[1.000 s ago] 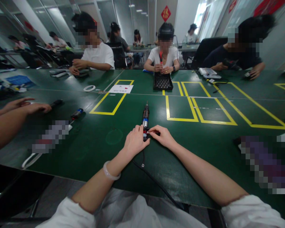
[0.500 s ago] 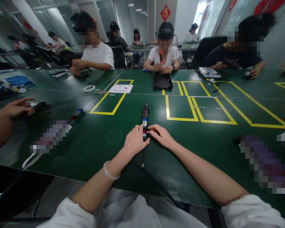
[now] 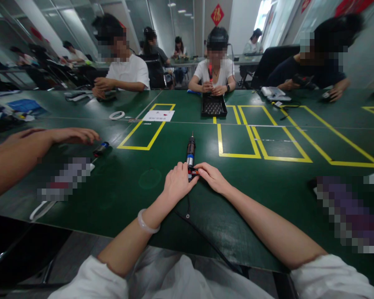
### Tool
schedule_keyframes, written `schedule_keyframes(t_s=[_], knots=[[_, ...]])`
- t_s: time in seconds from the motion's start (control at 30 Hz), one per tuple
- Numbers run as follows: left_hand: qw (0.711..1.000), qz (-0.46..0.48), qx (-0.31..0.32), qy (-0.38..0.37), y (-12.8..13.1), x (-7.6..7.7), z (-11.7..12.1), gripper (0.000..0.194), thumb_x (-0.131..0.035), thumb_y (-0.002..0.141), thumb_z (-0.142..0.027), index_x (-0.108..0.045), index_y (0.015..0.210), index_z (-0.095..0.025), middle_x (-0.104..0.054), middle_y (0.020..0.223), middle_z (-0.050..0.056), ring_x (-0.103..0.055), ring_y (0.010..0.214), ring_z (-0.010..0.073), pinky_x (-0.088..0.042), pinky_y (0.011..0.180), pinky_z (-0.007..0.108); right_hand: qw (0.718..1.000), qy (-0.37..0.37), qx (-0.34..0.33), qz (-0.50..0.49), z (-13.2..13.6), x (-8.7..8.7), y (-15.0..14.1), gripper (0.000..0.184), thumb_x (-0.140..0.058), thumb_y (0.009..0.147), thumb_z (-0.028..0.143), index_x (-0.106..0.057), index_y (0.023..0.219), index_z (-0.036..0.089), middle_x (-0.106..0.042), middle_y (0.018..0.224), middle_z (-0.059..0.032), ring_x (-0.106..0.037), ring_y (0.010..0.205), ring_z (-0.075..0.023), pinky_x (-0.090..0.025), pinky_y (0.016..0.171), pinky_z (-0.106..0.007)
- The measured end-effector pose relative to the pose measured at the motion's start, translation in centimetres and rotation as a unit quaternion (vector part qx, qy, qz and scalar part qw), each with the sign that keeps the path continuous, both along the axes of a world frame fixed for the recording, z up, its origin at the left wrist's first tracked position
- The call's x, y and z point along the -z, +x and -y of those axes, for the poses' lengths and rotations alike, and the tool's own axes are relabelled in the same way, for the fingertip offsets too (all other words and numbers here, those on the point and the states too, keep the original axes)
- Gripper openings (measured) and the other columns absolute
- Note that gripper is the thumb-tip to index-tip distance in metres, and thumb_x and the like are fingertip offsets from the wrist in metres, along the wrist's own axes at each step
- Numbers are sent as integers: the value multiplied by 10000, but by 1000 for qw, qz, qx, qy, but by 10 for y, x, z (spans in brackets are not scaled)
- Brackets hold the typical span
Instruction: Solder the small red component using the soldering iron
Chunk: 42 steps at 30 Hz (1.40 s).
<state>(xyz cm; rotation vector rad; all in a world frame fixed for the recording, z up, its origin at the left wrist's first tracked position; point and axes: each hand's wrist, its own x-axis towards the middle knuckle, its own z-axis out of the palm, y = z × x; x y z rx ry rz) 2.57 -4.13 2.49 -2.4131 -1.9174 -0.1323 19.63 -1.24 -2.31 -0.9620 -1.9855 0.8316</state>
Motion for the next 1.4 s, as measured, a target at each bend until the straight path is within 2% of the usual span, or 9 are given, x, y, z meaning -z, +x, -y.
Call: schedule_keyframes(t_s=[0.27,0.53,0.8,1.4], knots=[[1000,-5,-4,13,0,2,-3,474,-354,912,-555,-498,1116,-153,-547,1018,110,-580,930,253,-449,761,345,1000,5,-12,-2,0,2,-1,287,-392,986,355,-597,1120,207,-643,1079,-59,-598,993,-187,-438,906,-324],[1000,5,-14,0,0,4,-3,465,-385,902,-551,-488,1139,-164,-541,1044,113,-577,962,256,-450,796,351,1000,-6,-1,-7,0,2,-1,283,-397,981,353,-603,1107,203,-652,1064,-56,-604,981,-187,-445,886,-318],[1000,-4,-6,10,-1,3,-3,472,-414,893,-544,-478,1167,-164,-532,1042,109,-577,949,256,-451,785,348,1000,-20,8,6,2,-5,-2,315,-367,989,363,-628,1015,188,-659,943,-49,-610,881,-180,-447,803,-291],[1000,-16,-3,26,-1,6,-4,456,-420,893,-537,-477,1147,-162,-529,1029,100,-573,922,249,-436,752,338,1000,-16,1,1,3,-5,-2,305,-365,992,344,-617,1027,177,-654,937,-49,-604,880,-174,-444,820,-287]])
